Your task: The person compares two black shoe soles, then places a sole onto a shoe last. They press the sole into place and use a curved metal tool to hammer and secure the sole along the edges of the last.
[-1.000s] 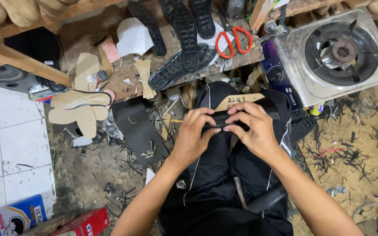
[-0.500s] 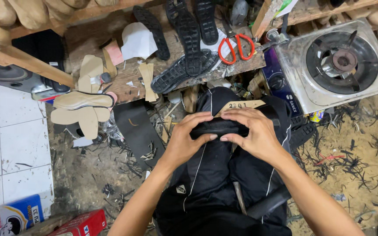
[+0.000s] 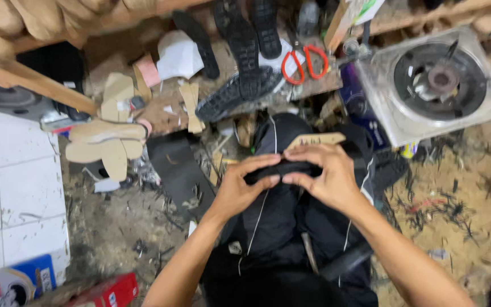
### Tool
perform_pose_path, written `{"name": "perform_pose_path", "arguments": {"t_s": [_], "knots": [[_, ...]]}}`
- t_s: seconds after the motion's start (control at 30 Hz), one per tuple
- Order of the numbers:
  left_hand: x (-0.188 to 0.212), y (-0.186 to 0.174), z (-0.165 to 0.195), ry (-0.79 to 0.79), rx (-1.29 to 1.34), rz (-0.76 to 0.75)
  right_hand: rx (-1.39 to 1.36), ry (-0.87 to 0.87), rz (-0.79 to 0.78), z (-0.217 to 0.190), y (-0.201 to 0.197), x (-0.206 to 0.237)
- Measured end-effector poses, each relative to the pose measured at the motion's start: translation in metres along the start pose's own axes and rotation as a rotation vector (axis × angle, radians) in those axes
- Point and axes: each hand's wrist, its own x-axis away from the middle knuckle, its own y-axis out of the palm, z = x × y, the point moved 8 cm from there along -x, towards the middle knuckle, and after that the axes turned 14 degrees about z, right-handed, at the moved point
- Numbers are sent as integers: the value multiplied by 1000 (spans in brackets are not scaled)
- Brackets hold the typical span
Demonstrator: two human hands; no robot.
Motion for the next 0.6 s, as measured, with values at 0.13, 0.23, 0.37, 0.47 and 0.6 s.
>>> {"name": "perform_pose_path", "arguments": {"t_s": [0.13,0.23,0.37,0.47,0.6], "knots": [[4,5,-1,12,-1,26,44,77,12,10,4,7],[6,6,5,65,-8,8,30,4,-32,8,1,10],[13,-3,1,117,-108,31,172,-259,-276,10,-14,0],[15,-8,-23,-54,79,93,341,-162,-427,34,-23,-3],[2,-11,-41,-249,529,360,118,156,-334,42,-22,18]]}}
